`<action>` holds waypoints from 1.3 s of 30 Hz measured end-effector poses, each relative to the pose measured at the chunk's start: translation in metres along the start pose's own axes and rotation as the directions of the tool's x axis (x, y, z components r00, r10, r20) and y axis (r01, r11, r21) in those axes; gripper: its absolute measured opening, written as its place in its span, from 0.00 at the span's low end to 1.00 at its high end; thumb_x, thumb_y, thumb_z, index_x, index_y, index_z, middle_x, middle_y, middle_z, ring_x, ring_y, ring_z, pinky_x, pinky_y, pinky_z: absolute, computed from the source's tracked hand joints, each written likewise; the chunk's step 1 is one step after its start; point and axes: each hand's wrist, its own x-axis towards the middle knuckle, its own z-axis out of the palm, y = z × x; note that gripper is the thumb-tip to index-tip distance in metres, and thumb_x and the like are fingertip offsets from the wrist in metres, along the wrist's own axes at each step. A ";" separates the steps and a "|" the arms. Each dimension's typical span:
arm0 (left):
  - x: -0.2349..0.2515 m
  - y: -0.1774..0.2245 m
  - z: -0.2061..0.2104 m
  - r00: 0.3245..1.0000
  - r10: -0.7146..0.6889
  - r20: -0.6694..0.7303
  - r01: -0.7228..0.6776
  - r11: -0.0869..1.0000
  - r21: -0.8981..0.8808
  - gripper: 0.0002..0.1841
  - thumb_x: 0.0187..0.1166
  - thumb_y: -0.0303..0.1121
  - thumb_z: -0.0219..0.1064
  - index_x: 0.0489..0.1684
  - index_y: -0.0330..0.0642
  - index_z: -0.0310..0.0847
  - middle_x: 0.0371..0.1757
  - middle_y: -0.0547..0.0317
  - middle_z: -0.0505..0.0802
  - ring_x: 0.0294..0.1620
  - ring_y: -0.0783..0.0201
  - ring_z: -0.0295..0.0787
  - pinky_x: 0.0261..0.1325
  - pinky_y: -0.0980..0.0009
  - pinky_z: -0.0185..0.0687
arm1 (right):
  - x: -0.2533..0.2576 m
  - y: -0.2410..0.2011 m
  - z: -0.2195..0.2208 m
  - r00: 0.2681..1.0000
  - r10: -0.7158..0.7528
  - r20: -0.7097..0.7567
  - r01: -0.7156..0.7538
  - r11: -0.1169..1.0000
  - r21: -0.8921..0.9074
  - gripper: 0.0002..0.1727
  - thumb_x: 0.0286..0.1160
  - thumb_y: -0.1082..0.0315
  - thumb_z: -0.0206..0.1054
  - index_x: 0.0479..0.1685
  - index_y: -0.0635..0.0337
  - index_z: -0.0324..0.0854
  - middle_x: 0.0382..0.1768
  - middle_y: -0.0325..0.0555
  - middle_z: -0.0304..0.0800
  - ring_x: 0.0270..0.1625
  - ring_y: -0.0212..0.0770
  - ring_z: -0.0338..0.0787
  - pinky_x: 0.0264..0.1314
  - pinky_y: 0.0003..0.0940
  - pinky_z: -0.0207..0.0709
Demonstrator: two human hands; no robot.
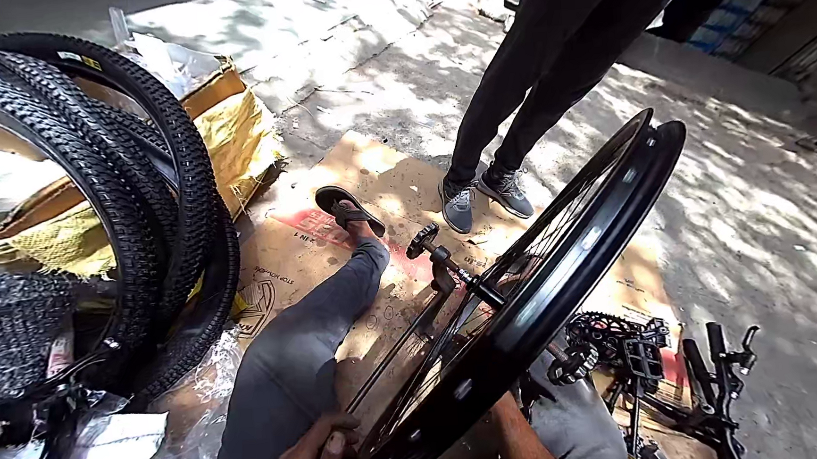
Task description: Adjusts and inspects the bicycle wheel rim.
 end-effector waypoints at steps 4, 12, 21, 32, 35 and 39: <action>-0.006 -0.005 0.004 0.994 0.096 -0.045 -0.100 0.991 -0.088 0.37 0.92 0.60 0.40 0.64 0.33 0.81 0.52 0.47 0.92 0.48 0.65 0.90 0.52 0.65 0.87 | -0.003 -0.008 0.006 0.999 -0.011 -0.034 0.011 1.000 -0.005 0.23 0.98 0.62 0.38 0.74 0.66 0.70 0.60 0.56 0.82 0.55 0.40 0.82 0.59 0.36 0.79; -0.009 0.003 0.007 0.974 0.224 -0.031 -0.220 0.970 0.099 0.36 0.73 0.62 0.70 0.60 0.33 0.84 0.57 0.39 0.92 0.60 0.49 0.90 0.66 0.52 0.84 | -0.012 -0.043 0.026 0.985 0.145 -0.096 -0.139 0.988 0.064 0.21 0.97 0.63 0.39 0.72 0.63 0.71 0.53 0.51 0.85 0.49 0.36 0.83 0.50 0.32 0.78; -0.006 0.010 0.010 0.976 0.213 -0.041 -0.195 0.943 0.270 0.21 0.76 0.48 0.75 0.49 0.36 0.90 0.48 0.45 0.96 0.50 0.53 0.95 0.56 0.54 0.90 | 0.014 -0.005 0.010 0.994 0.086 -0.062 -0.082 0.994 0.070 0.22 0.98 0.61 0.39 0.75 0.64 0.70 0.56 0.53 0.84 0.50 0.39 0.83 0.52 0.35 0.79; -0.006 0.009 0.013 0.979 0.204 -0.023 -0.186 0.931 0.313 0.21 0.77 0.48 0.74 0.50 0.36 0.90 0.46 0.45 0.97 0.47 0.53 0.97 0.51 0.53 0.91 | 0.014 -0.027 0.024 0.976 0.185 -0.115 -0.175 0.980 0.090 0.20 0.97 0.64 0.42 0.73 0.62 0.72 0.56 0.53 0.85 0.50 0.40 0.83 0.52 0.36 0.78; -0.006 0.010 0.012 0.982 0.190 -0.018 -0.173 0.927 0.331 0.21 0.77 0.48 0.73 0.50 0.37 0.91 0.45 0.46 0.97 0.46 0.54 0.97 0.50 0.54 0.91 | 0.010 -0.029 0.021 0.981 0.179 -0.074 -0.174 0.982 0.074 0.20 0.97 0.63 0.40 0.73 0.63 0.70 0.51 0.50 0.84 0.45 0.36 0.82 0.48 0.32 0.77; -0.006 0.011 0.011 0.980 0.200 -0.009 -0.185 0.925 0.332 0.20 0.78 0.47 0.73 0.49 0.37 0.91 0.45 0.46 0.97 0.46 0.53 0.97 0.50 0.54 0.91 | 0.029 -0.003 0.017 0.990 0.105 -0.099 -0.089 0.983 0.160 0.17 0.96 0.62 0.44 0.62 0.63 0.75 0.39 0.48 0.85 0.33 0.35 0.81 0.32 0.32 0.75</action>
